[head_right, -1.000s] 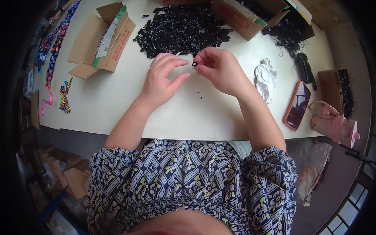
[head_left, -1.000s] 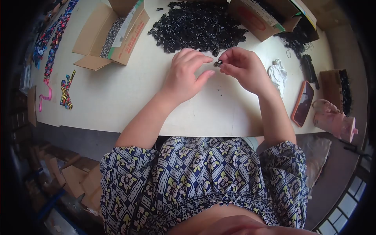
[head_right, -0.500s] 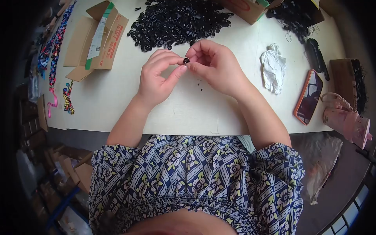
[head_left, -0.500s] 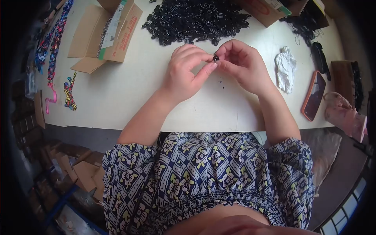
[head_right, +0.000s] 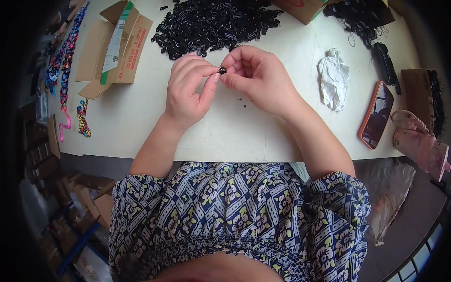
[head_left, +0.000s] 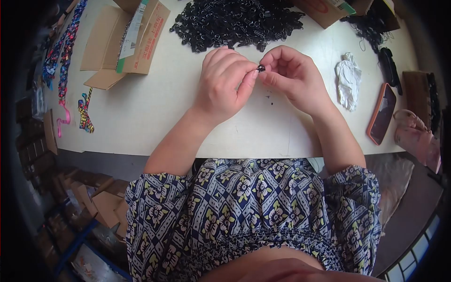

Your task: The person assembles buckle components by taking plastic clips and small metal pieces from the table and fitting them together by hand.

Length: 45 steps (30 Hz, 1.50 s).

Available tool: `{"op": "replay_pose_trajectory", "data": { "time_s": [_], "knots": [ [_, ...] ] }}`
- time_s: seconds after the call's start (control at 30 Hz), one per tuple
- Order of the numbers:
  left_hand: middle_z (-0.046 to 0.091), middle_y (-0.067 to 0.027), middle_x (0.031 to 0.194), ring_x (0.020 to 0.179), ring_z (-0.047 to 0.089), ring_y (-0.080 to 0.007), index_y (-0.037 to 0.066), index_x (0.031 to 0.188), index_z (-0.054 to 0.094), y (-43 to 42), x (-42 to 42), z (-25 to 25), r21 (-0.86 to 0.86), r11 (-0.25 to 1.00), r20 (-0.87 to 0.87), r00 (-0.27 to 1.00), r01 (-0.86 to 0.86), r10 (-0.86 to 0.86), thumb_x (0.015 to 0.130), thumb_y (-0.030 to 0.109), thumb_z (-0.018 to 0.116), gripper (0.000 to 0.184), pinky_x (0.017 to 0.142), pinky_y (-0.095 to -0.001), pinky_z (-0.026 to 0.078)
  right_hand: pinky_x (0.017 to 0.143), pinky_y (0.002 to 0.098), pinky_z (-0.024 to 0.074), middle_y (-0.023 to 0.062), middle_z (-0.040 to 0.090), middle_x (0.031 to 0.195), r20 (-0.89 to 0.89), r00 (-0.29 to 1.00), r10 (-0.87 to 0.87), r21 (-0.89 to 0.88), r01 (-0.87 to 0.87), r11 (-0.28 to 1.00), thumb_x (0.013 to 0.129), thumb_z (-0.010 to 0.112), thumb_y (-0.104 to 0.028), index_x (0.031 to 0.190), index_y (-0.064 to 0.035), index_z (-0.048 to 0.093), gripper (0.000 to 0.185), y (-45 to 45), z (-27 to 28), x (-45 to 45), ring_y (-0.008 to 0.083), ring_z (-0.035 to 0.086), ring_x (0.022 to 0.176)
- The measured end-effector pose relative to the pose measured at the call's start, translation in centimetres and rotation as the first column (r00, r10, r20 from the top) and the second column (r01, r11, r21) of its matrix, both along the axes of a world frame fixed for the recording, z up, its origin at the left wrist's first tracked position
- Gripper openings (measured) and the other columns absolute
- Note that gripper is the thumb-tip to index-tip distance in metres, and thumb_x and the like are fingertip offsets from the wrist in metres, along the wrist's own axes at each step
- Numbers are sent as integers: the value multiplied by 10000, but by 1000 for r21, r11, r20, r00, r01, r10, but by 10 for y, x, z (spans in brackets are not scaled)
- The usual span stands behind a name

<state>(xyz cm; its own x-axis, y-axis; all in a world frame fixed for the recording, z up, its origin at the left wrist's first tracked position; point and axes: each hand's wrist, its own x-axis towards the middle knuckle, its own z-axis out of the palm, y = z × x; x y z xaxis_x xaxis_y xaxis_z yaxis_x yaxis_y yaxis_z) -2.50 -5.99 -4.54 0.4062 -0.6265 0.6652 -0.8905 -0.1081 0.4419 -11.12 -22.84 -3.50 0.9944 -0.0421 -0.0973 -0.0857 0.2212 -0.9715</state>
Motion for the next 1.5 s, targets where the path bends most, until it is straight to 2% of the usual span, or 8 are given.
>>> {"op": "replay_pose_trajectory", "data": {
  "time_s": [0.07,0.37,0.7,1.1,1.2,1.3,1.5],
  "knots": [
    [623,-71,778,764,580,-263,43,820,635,-2,-1,0,-8,1000,5,1000,2,-2,750,26,686,89,784,-378,449,681,189,477,-16,586,832,-7,1000,-7,9,7,1000,857,676,-2,979,4,583,154,-2,1,-1,42,561,754],
    [655,-72,807,784,604,-267,46,847,664,-4,-4,-2,-84,996,-185,983,6,-22,720,-3,695,140,740,-366,467,682,188,476,-9,606,833,16,1000,19,33,-20,999,865,667,-3,987,11,602,139,-4,-1,-2,43,573,765],
    [667,-75,805,761,606,-255,38,852,680,-3,0,-3,-85,995,-203,977,46,-63,700,10,710,158,722,-347,470,727,197,495,9,614,871,28,1000,-13,8,13,1000,868,658,-2,1036,7,585,184,-6,2,-1,59,587,796],
    [664,-73,850,811,602,-254,53,896,688,-5,-3,1,-51,997,-213,975,55,-65,673,16,719,229,761,-359,468,737,205,498,23,622,877,-62,997,35,92,-29,995,860,663,-11,1031,5,581,190,-13,5,-2,69,601,811],
    [665,-63,852,819,602,-248,59,900,693,-8,-3,4,-29,997,-213,975,65,-69,667,17,722,238,769,-356,462,705,212,515,25,625,863,-68,995,69,27,-67,997,849,668,-16,1044,1,574,218,-18,6,-1,73,610,794],
    [666,-52,853,826,602,-239,67,901,699,-7,-2,4,-5,997,-182,980,78,-77,662,15,722,246,772,-357,456,654,222,532,22,623,827,-190,976,107,68,-96,993,834,678,-19,1058,0,564,252,-19,14,-1,78,617,758],
    [662,-42,850,839,601,-230,76,908,705,-8,-3,5,17,997,-169,983,79,-75,661,15,722,254,791,-362,445,611,220,543,19,633,817,-223,969,105,101,-84,991,822,701,-11,1088,-15,564,299,-22,14,0,79,623,720]
  ]
}}
